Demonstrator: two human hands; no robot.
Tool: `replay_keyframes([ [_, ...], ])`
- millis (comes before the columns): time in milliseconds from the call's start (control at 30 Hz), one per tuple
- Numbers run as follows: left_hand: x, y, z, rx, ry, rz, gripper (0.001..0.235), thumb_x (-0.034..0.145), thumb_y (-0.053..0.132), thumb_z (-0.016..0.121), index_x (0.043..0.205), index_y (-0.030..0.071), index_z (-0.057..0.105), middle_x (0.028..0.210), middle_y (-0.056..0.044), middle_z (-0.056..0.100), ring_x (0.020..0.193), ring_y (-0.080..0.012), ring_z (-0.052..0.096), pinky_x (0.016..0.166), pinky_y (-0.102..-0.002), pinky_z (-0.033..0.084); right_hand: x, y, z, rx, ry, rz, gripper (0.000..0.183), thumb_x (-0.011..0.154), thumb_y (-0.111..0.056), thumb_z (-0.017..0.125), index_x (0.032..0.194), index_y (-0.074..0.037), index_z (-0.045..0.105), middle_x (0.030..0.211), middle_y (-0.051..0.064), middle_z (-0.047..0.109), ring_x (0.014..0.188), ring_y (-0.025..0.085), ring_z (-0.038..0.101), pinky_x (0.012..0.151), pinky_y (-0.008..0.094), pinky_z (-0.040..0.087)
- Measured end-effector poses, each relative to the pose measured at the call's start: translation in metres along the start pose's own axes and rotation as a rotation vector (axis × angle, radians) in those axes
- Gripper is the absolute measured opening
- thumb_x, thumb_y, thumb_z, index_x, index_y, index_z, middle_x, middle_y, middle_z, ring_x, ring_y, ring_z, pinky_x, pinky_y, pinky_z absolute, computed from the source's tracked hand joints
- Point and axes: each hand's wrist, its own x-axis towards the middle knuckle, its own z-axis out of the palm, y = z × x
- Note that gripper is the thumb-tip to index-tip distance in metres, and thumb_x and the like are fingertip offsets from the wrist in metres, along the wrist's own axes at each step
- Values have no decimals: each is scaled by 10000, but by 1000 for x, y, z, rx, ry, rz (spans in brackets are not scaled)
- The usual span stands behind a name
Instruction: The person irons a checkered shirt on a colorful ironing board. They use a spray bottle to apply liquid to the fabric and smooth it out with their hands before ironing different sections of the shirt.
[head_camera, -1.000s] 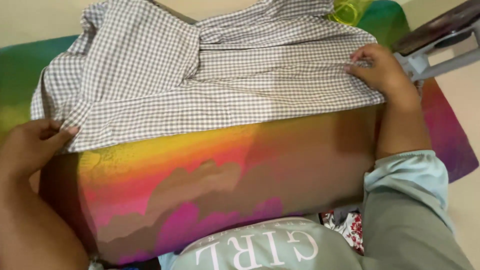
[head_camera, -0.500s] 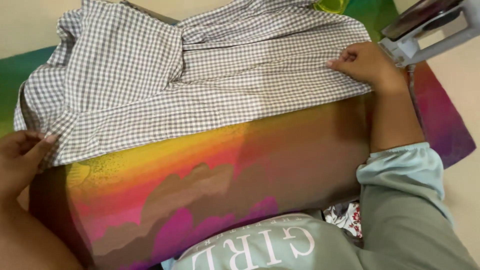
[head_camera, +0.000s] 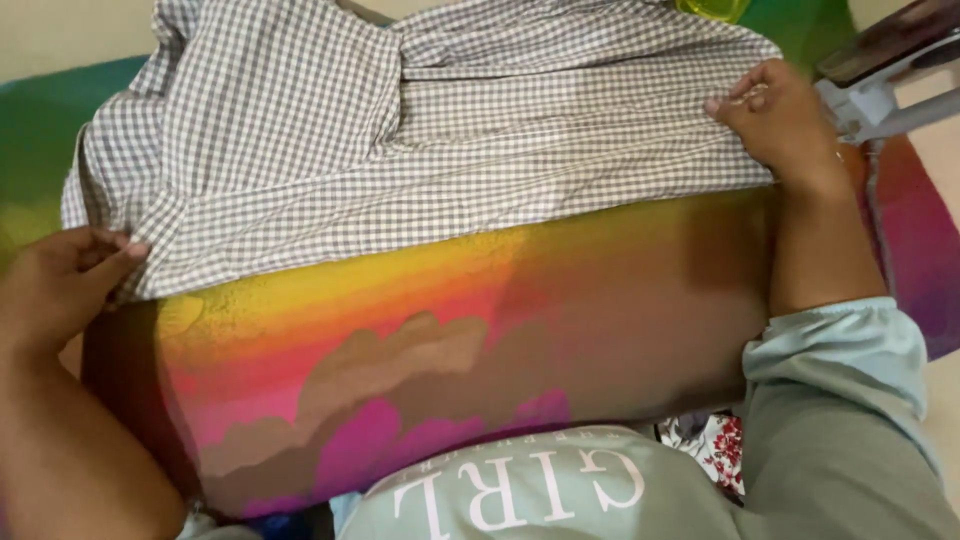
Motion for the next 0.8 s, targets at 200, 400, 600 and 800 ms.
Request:
replay_keyframes([
  [200,-14,52,-5,274,29,45,471,1090,422,701,1189,-34,765,1032,-263,752,976,-326,682,816,-464,481,2,1,5,143,37,-131,263,1142,-222,820,1079,-143,576,762,4,539,693,94,463,584,318,328],
  [400,-10,100,5,715,125,-19,649,1024,733,570,1132,116,742,1098,-221,761,1031,-490,695,767,-607,525,12,20,8,-8,-67,-157,262,1064,-313,851,1123,-130,674,801,70,608,773,177,541,637,384,385],
  [600,36,136,9,573,-41,-93,879,1053,773,410,1226,-38,702,1261,-317,664,1122,-533,624,868,-621,481,42,63,36,124,-62,-146,220,1073,-246,858,1171,-195,669,837,15,612,712,79,523,607,268,370],
  [800,107,68,40,383,158,272,367,967,447,714,900,86,696,998,-210,725,956,-459,660,727,-546,455,80,136,69,124,34,-319,194,1183,-210,833,1241,-143,660,1018,86,644,919,198,607,834,325,451],
])
